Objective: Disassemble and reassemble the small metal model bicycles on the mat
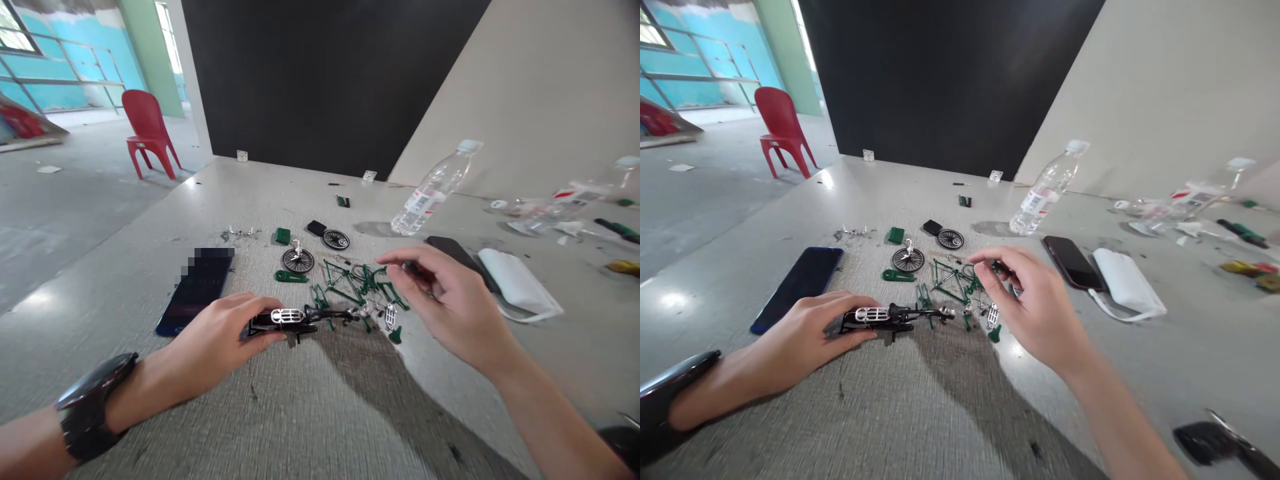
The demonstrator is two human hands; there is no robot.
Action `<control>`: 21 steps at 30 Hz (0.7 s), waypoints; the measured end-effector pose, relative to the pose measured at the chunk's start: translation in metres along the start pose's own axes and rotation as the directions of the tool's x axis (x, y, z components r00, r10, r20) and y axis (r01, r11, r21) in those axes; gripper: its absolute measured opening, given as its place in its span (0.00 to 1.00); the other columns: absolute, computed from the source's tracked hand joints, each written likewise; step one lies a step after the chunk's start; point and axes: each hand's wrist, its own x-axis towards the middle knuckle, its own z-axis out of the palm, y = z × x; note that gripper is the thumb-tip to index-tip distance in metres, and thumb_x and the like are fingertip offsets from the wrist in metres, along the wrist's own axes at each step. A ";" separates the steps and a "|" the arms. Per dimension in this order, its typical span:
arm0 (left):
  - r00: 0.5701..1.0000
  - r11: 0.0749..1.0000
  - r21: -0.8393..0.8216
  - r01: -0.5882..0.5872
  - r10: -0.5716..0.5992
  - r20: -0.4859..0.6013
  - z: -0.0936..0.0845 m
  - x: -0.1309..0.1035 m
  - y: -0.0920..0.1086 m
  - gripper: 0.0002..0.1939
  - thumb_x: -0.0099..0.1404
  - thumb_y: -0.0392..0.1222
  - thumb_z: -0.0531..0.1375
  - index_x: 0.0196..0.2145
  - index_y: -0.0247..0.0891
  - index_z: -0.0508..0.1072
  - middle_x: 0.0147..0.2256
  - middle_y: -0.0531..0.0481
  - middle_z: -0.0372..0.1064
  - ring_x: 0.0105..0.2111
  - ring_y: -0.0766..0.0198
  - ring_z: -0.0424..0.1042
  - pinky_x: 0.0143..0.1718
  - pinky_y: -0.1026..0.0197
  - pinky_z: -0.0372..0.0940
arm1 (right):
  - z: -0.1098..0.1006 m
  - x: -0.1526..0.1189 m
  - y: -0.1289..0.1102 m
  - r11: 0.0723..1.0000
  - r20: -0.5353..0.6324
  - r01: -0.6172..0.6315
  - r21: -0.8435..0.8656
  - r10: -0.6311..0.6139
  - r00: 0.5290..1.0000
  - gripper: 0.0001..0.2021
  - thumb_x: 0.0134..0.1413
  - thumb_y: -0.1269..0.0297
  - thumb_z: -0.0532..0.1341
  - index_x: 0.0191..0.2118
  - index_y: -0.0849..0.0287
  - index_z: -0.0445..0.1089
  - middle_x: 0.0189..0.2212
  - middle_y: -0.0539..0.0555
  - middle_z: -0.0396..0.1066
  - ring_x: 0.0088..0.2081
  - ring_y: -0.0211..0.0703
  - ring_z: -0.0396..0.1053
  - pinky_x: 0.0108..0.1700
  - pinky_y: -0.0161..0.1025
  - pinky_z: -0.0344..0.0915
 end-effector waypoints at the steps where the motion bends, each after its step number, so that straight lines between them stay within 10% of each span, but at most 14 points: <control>1: 1.000 1.000 0.001 -0.020 0.020 -0.002 0.000 0.000 0.000 0.15 0.73 0.50 0.61 0.52 0.42 0.77 0.48 0.47 0.80 0.46 0.58 0.80 0.47 0.57 0.74 | 0.000 0.002 0.002 1.000 0.007 0.010 -0.027 -0.010 1.000 0.13 0.69 0.52 0.58 0.46 0.52 0.76 0.37 0.55 0.78 0.32 0.44 0.72 0.32 0.41 0.68; 11: 0.995 0.996 0.001 -0.089 0.089 -0.044 0.001 0.000 0.002 0.12 0.73 0.48 0.60 0.49 0.43 0.77 0.46 0.48 0.80 0.44 0.59 0.80 0.47 0.59 0.75 | -0.006 0.006 0.044 0.981 0.315 0.050 -0.185 0.011 0.949 0.11 0.66 0.52 0.61 0.46 0.47 0.79 0.46 0.53 0.81 0.42 0.51 0.78 0.38 0.45 0.72; 21: 0.998 0.999 0.041 -0.015 0.017 -0.054 0.004 -0.003 0.000 0.11 0.73 0.48 0.58 0.45 0.41 0.75 0.41 0.47 0.78 0.40 0.59 0.78 0.40 0.59 0.74 | -0.009 -0.009 0.051 0.982 0.362 -0.029 -0.189 0.097 0.927 0.13 0.65 0.47 0.62 0.47 0.45 0.79 0.46 0.52 0.80 0.40 0.49 0.78 0.35 0.45 0.72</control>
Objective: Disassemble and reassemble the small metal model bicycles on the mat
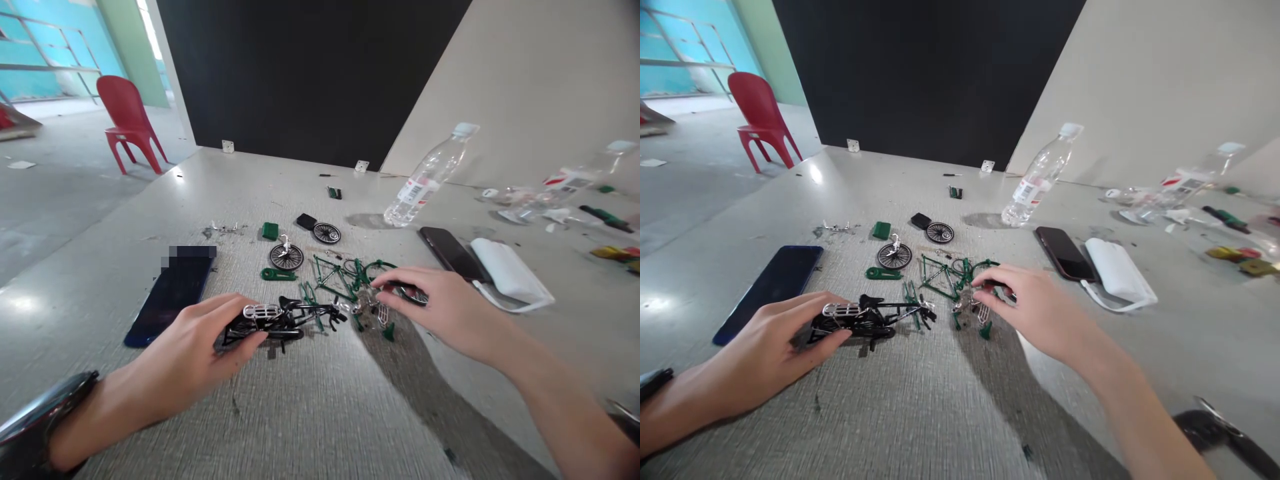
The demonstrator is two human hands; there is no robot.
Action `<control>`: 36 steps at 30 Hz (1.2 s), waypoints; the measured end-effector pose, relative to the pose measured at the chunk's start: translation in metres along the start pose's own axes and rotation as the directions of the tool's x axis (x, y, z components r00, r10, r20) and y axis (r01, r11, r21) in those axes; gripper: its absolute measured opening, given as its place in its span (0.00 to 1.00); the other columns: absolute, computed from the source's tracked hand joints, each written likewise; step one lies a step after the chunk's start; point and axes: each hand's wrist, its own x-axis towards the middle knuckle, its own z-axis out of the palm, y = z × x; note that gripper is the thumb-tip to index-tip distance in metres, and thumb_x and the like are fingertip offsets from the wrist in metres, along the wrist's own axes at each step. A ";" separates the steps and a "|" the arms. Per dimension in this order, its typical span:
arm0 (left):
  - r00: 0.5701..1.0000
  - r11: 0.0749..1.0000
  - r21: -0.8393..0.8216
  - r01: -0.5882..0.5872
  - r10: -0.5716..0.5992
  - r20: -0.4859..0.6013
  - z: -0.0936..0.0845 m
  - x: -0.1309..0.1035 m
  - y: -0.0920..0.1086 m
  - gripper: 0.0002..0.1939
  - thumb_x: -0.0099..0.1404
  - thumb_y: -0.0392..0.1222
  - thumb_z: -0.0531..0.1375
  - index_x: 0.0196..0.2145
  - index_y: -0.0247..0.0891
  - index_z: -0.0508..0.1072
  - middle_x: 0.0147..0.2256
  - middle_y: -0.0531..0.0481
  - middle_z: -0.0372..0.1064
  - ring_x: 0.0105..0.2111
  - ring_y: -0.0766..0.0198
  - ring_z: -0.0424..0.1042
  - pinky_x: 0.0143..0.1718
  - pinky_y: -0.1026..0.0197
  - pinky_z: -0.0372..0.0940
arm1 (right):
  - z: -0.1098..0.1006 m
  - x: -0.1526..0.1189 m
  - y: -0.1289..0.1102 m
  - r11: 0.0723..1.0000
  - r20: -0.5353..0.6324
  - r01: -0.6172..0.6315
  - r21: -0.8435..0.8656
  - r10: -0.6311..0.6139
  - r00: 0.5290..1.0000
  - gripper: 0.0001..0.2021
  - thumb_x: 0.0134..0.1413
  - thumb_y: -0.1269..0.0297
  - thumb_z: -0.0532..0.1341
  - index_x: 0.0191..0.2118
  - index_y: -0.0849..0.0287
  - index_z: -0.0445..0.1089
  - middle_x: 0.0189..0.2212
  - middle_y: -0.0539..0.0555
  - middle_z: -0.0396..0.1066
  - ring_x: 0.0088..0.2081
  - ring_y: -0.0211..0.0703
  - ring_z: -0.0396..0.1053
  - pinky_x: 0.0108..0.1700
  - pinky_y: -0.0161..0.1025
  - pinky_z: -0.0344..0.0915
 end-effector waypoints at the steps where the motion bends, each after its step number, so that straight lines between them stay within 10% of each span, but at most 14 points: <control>1: 1.000 1.000 -0.002 0.007 -0.007 -0.001 0.000 0.000 0.000 0.11 0.73 0.48 0.58 0.45 0.40 0.76 0.41 0.47 0.78 0.40 0.58 0.78 0.40 0.58 0.74 | 0.001 0.000 -0.003 1.000 0.011 0.000 0.004 0.000 1.000 0.13 0.65 0.47 0.62 0.47 0.45 0.79 0.47 0.52 0.80 0.40 0.49 0.78 0.35 0.44 0.72; 14: 0.998 0.998 0.012 -0.063 0.062 0.026 -0.003 0.001 0.004 0.10 0.72 0.46 0.59 0.47 0.43 0.75 0.44 0.49 0.78 0.41 0.60 0.79 0.41 0.60 0.74 | 0.008 0.012 -0.033 0.993 -0.061 0.106 0.047 -0.103 0.993 0.12 0.70 0.55 0.57 0.44 0.50 0.77 0.43 0.54 0.80 0.37 0.45 0.76 0.35 0.42 0.70; 25: 0.996 0.996 0.035 -0.085 0.084 0.024 -0.001 0.001 0.005 0.10 0.73 0.47 0.58 0.47 0.41 0.74 0.43 0.49 0.78 0.41 0.59 0.78 0.44 0.58 0.74 | 0.023 0.105 -0.073 0.936 -0.016 0.352 0.011 -0.352 0.936 0.15 0.68 0.70 0.53 0.50 0.52 0.76 0.47 0.56 0.76 0.49 0.49 0.72 0.48 0.47 0.68; 36: 0.992 0.992 0.015 -0.124 0.124 0.020 -0.002 0.001 0.004 0.12 0.75 0.45 0.57 0.51 0.39 0.73 0.46 0.46 0.77 0.46 0.57 0.78 0.47 0.55 0.75 | 0.056 0.160 -0.072 0.841 0.069 0.495 -0.220 -0.493 0.867 0.16 0.62 0.79 0.54 0.39 0.57 0.77 0.47 0.61 0.72 0.47 0.53 0.66 0.38 0.45 0.62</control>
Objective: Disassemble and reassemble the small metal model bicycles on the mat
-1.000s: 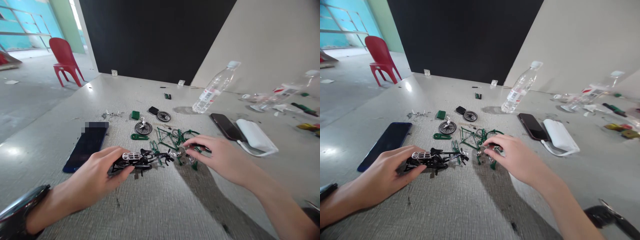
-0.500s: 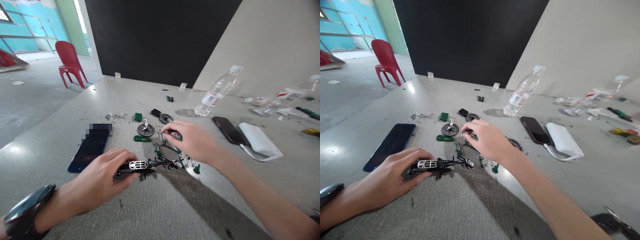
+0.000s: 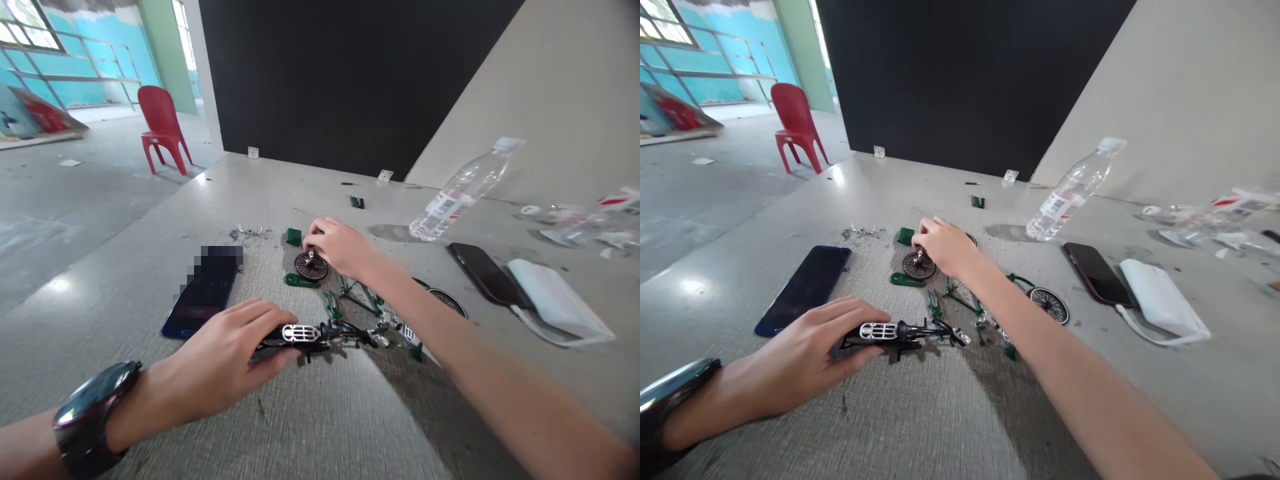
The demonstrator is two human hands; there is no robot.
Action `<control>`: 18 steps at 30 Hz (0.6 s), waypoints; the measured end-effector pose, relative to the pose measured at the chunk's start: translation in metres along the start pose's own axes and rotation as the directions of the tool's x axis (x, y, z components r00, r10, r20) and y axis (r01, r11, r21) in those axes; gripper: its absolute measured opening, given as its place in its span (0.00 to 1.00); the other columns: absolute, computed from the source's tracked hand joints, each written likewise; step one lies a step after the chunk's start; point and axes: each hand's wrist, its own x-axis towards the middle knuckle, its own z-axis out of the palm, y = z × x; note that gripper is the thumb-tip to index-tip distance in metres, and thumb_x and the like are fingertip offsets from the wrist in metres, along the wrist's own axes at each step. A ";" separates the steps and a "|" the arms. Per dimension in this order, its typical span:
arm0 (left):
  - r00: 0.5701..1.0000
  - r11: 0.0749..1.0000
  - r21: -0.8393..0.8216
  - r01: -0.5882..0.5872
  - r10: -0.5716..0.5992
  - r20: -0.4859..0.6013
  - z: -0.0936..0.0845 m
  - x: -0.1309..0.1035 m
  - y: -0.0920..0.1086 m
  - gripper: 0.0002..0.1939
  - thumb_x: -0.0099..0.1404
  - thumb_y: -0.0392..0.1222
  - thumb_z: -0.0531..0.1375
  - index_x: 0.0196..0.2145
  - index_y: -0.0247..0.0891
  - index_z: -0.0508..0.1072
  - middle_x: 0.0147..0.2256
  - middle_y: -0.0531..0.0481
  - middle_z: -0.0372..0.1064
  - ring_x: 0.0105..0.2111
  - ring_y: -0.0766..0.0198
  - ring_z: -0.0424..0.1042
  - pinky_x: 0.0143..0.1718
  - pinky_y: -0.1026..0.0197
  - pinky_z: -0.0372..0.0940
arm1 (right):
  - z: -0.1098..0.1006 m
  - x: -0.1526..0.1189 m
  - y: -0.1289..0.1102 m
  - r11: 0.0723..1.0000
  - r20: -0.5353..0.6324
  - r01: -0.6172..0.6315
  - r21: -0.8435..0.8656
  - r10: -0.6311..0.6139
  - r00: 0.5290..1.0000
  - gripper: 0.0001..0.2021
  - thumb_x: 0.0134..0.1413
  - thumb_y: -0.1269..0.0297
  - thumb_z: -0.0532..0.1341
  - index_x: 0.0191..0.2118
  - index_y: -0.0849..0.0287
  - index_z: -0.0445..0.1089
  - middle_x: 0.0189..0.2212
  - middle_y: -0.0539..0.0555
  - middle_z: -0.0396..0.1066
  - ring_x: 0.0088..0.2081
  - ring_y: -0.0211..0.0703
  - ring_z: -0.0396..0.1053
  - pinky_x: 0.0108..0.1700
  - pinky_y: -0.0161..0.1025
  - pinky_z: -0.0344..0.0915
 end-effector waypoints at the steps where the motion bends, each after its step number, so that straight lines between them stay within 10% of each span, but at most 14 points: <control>1: 1.000 1.000 0.001 -0.007 0.007 -0.004 0.000 0.000 0.000 0.12 0.75 0.45 0.57 0.51 0.39 0.73 0.46 0.46 0.77 0.46 0.57 0.78 0.47 0.54 0.75 | -0.001 -0.001 0.000 1.000 -0.005 -0.003 0.002 0.004 1.000 0.15 0.62 0.78 0.54 0.39 0.57 0.77 0.47 0.61 0.72 0.47 0.53 0.67 0.38 0.45 0.62; 9: 0.999 1.000 0.013 -0.019 0.019 -0.029 0.001 -0.001 0.000 0.14 0.75 0.47 0.57 0.53 0.38 0.73 0.48 0.45 0.78 0.47 0.57 0.78 0.47 0.55 0.75 | -0.025 -0.036 -0.004 0.922 -0.117 -0.180 0.344 0.232 0.966 0.11 0.63 0.63 0.61 0.47 0.57 0.79 0.43 0.59 0.79 0.45 0.53 0.74 0.47 0.51 0.68; 18: 0.998 0.994 -0.105 -0.005 -0.002 -0.062 0.004 0.003 -0.002 0.13 0.76 0.47 0.57 0.49 0.39 0.76 0.46 0.46 0.79 0.44 0.59 0.78 0.46 0.57 0.73 | -0.034 -0.116 -0.023 0.688 -0.065 -0.386 0.615 0.532 0.844 0.20 0.64 0.47 0.60 0.50 0.56 0.76 0.36 0.57 0.77 0.31 0.45 0.69 0.32 0.44 0.64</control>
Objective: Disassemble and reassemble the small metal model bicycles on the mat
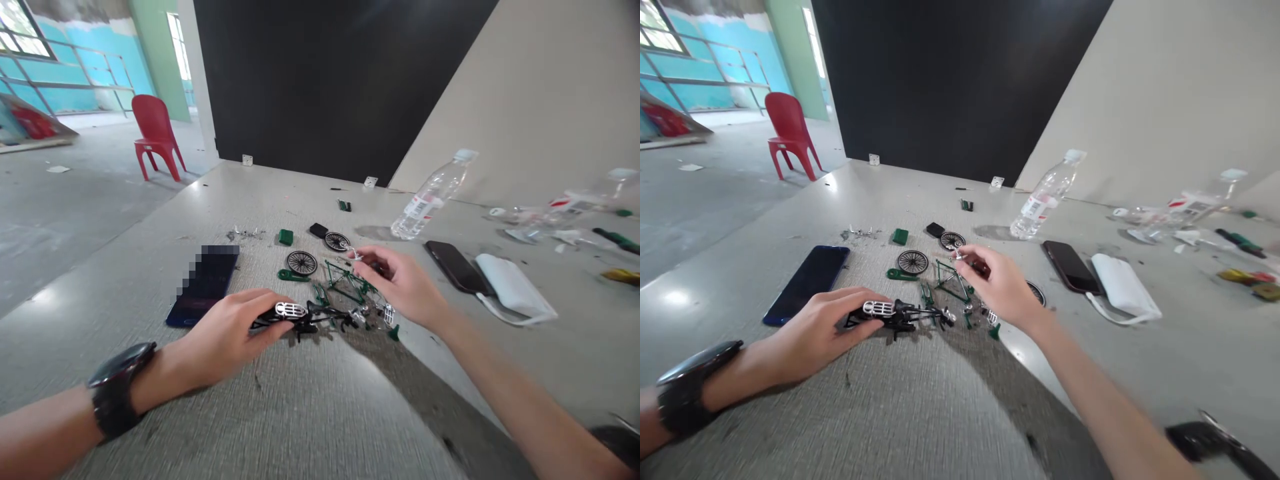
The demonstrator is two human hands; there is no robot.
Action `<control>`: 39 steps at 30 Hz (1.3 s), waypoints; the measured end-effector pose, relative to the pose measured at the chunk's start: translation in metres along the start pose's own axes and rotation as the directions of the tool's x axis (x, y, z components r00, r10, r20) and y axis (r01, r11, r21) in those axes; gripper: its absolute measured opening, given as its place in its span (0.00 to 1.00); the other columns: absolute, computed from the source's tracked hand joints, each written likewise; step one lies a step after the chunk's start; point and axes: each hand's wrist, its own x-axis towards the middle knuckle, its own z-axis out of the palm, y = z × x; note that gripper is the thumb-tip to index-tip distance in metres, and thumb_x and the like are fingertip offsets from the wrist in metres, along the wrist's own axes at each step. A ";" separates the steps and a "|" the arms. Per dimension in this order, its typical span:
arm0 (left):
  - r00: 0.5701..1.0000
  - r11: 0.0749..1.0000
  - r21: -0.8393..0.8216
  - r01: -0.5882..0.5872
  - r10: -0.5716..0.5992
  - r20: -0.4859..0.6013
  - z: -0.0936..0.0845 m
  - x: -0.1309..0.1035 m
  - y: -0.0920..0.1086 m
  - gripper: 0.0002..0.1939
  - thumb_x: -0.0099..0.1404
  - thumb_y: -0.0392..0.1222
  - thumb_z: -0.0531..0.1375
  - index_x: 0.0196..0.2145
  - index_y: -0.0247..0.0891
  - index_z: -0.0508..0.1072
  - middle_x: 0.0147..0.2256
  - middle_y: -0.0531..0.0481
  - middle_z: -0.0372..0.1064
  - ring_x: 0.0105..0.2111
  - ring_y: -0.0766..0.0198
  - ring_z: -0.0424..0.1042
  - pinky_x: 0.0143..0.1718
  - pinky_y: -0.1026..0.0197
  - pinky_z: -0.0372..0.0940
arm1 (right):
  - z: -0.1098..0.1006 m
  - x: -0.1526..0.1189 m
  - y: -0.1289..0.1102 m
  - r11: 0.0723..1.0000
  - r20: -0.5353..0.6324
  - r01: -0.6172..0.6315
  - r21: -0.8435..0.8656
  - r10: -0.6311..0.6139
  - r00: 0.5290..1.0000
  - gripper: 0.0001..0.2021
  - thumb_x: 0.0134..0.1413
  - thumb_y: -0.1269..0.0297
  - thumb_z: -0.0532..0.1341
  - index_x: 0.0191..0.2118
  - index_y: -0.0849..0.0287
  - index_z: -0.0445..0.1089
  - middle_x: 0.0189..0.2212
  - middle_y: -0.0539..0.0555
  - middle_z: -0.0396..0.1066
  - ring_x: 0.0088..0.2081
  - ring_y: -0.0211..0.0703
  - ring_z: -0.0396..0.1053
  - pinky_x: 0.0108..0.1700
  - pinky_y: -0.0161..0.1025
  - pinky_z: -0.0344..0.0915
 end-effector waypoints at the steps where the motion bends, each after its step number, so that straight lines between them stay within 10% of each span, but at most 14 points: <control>1: 1.000 1.000 -0.005 0.018 -0.018 -0.010 0.000 0.001 0.000 0.13 0.76 0.47 0.57 0.47 0.38 0.76 0.44 0.46 0.79 0.43 0.59 0.78 0.44 0.57 0.73 | 0.000 -0.005 0.005 0.999 -0.023 -0.012 0.031 0.013 1.000 0.20 0.64 0.47 0.61 0.50 0.56 0.76 0.36 0.57 0.77 0.32 0.46 0.70 0.32 0.44 0.64; 12: 0.957 0.962 -0.110 0.249 -0.262 -0.128 -0.005 0.012 -0.006 0.19 0.72 0.56 0.58 0.33 0.37 0.72 0.27 0.53 0.71 0.26 0.63 0.68 0.27 0.61 0.61 | 0.007 -0.023 0.001 0.910 0.074 -0.132 0.394 0.112 0.991 0.19 0.66 0.44 0.57 0.48 0.55 0.66 0.35 0.55 0.76 0.23 0.36 0.52 0.25 0.39 0.51; 19: 0.956 0.878 -0.430 0.208 -0.276 -0.100 -0.003 0.019 -0.003 0.15 0.70 0.52 0.60 0.36 0.36 0.74 0.33 0.48 0.75 0.33 0.60 0.74 0.34 0.59 0.69 | 0.026 -0.030 -0.011 0.759 0.241 -0.239 0.606 0.111 0.964 0.13 0.64 0.48 0.60 0.40 0.52 0.64 0.24 0.47 0.62 0.21 0.34 0.45 0.24 0.38 0.44; 26: 0.962 0.911 -0.382 0.155 -0.227 -0.151 -0.004 0.019 -0.006 0.15 0.71 0.52 0.60 0.35 0.36 0.73 0.31 0.50 0.74 0.32 0.62 0.74 0.32 0.60 0.70 | 0.033 -0.030 -0.010 0.715 0.211 -0.203 0.669 0.079 0.974 0.15 0.62 0.46 0.61 0.42 0.51 0.63 0.31 0.51 0.75 0.19 0.32 0.44 0.22 0.37 0.41; 33: 0.945 0.990 0.100 -0.096 0.122 -0.303 -0.009 0.010 -0.005 0.11 0.75 0.45 0.58 0.49 0.37 0.73 0.42 0.45 0.78 0.41 0.59 0.77 0.44 0.54 0.75 | 0.032 -0.030 -0.013 0.768 0.151 -0.203 0.607 0.140 0.979 0.17 0.64 0.42 0.58 0.44 0.50 0.61 0.33 0.53 0.79 0.17 0.32 0.44 0.21 0.37 0.42; 39: 0.795 0.620 0.655 -0.433 0.605 -0.047 -0.018 0.007 -0.001 0.13 0.74 0.33 0.56 0.55 0.35 0.70 0.51 0.37 0.75 0.50 0.53 0.76 0.49 0.48 0.76 | 0.035 -0.029 -0.013 0.664 0.144 -0.264 0.700 0.231 0.962 0.17 0.60 0.45 0.64 0.43 0.53 0.65 0.23 0.44 0.63 0.17 0.29 0.44 0.21 0.37 0.41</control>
